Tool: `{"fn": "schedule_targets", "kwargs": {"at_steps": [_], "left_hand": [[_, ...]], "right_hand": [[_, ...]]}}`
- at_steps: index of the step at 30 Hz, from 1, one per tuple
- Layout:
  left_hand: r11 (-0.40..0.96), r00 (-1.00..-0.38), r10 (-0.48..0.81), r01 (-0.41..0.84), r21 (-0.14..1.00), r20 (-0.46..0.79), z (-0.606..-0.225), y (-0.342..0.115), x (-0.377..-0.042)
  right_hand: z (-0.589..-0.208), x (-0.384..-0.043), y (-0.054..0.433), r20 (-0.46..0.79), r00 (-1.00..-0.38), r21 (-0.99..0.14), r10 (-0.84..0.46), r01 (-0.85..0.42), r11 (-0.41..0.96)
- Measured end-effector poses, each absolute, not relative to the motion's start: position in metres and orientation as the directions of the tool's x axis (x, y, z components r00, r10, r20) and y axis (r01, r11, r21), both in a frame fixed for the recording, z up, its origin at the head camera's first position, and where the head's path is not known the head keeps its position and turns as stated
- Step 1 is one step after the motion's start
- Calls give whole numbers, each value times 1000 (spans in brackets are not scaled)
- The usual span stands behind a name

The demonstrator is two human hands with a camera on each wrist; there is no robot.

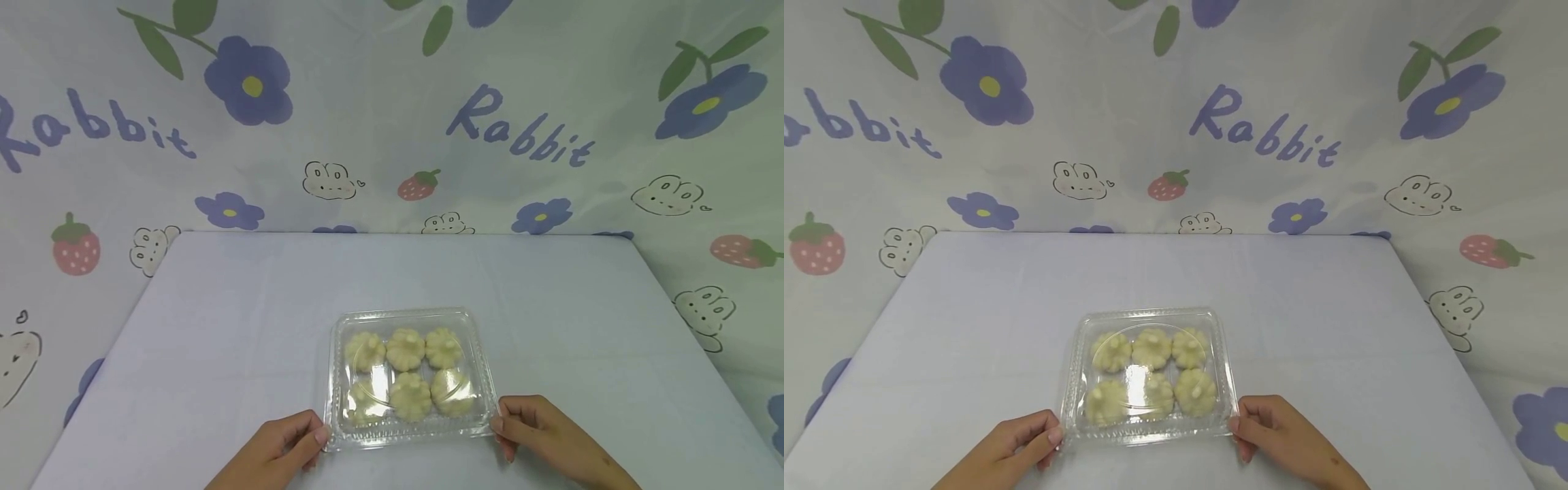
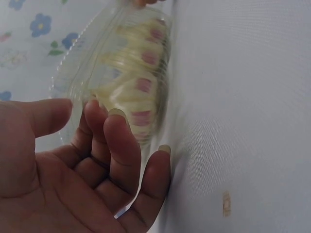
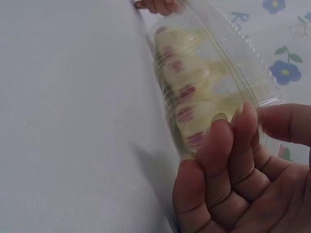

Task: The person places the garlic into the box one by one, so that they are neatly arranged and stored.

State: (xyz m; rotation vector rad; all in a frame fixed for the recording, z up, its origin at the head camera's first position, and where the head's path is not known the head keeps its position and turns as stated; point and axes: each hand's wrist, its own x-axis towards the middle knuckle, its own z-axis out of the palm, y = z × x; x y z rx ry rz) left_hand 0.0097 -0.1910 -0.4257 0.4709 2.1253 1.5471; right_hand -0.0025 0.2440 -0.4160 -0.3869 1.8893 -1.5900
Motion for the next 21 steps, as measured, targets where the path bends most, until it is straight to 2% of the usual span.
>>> {"fn": "schedule_targets", "kwargs": {"at_steps": [11, 21], "left_hand": [[280, -832, 537, 16, 960, -143, -428, -193, 9], [292, -829, 533, -5, 956, -168, -429, -193, 7]], "right_hand": [[-416, -3, 241, -278, -778, -956, -564, 165, 243], [-417, -3, 242, -247, -798, -961, -550, 127, 246]]}}
